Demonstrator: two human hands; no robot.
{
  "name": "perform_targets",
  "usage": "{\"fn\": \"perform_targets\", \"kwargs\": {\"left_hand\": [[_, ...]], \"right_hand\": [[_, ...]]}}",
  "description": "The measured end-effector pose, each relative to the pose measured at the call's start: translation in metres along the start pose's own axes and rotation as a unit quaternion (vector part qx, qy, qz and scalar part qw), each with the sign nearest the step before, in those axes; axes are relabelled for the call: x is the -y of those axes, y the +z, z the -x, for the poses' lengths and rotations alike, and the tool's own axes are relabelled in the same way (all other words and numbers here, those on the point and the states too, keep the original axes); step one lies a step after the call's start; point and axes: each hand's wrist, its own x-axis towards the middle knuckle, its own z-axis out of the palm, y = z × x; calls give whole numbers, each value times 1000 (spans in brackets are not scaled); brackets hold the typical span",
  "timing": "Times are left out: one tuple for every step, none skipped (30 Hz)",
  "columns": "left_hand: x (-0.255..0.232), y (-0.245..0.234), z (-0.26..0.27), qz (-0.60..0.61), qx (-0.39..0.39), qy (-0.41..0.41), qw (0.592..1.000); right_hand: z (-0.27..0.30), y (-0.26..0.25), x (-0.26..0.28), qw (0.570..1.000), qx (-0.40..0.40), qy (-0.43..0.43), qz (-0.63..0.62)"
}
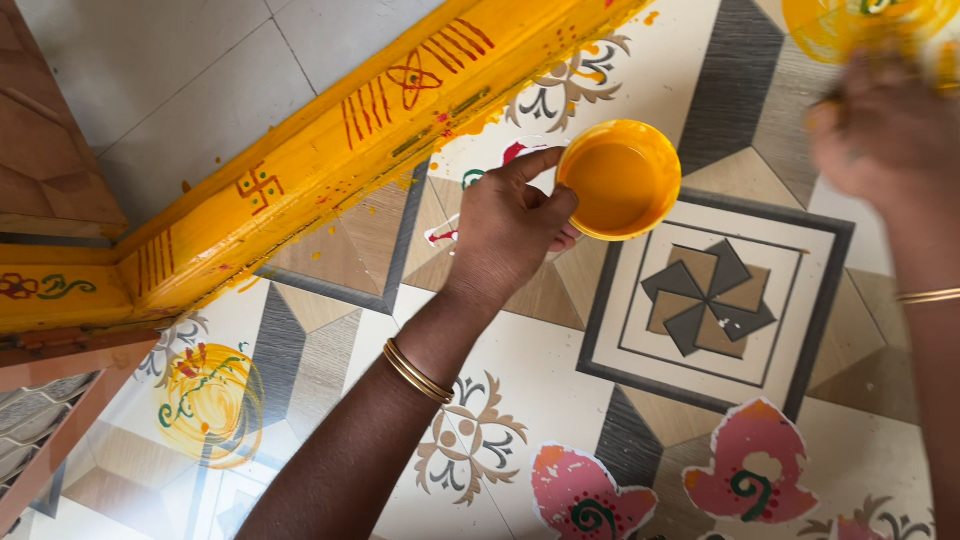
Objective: The person applies yellow powder to the floor and a door threshold to create decorative patterns. They use their fingers to draw lines and swirls, occasionally dipping into a small yellow bowl to replenish the powder. The person also places small decorative items on the floor near the threshold.
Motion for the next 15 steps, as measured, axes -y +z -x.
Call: {"fn": "perform_targets", "kwargs": {"left_hand": [[0,1,1,5,0,1,1000],[1,3,3,7,-1,7,1000],[1,5,6,9,-1,12,1000],[0,6,7,9,-2,20,1000],[-1,8,8,7,2,17,1000],[0,9,10,4,3,14,1000],[0,9,11,1,4,10,1000],[1,10,13,17,6,11,1000],[3,10,13,32,8,12,999],[7,10,15,48,10,9,999],[10,8,16,41,14,9,999],[12,7,17,33,19,9,999],[14,6,18,25,24,10,999],[14,6,20,20,23,8,1000],[14,7,22,14,23,5,1000]], "right_hand": [[6,-12,17,999,10,3,-46],[9,-25,33,996,19,6,-91],[9,-38,44,993,36,25,-107],[8,-47,53,990,49,46,-125],[7,-52,55,986,62,66,-143],[5,-51,49,988,56,67,-127],[2,-45,36,990,50,67,-112],[-5,-33,21,992,45,62,-96],[-14,-19,3,993,23,56,-100],[-22,-2,-17,993,5,49,-104],[-32,16,-32,993,-13,43,-109],[-43,31,-42,995,-40,37,-81],[-56,41,-48,996,-67,32,-53],[-70,45,-46,991,-22,83,-102],[-84,42,-43,984,17,127,-127]]}}
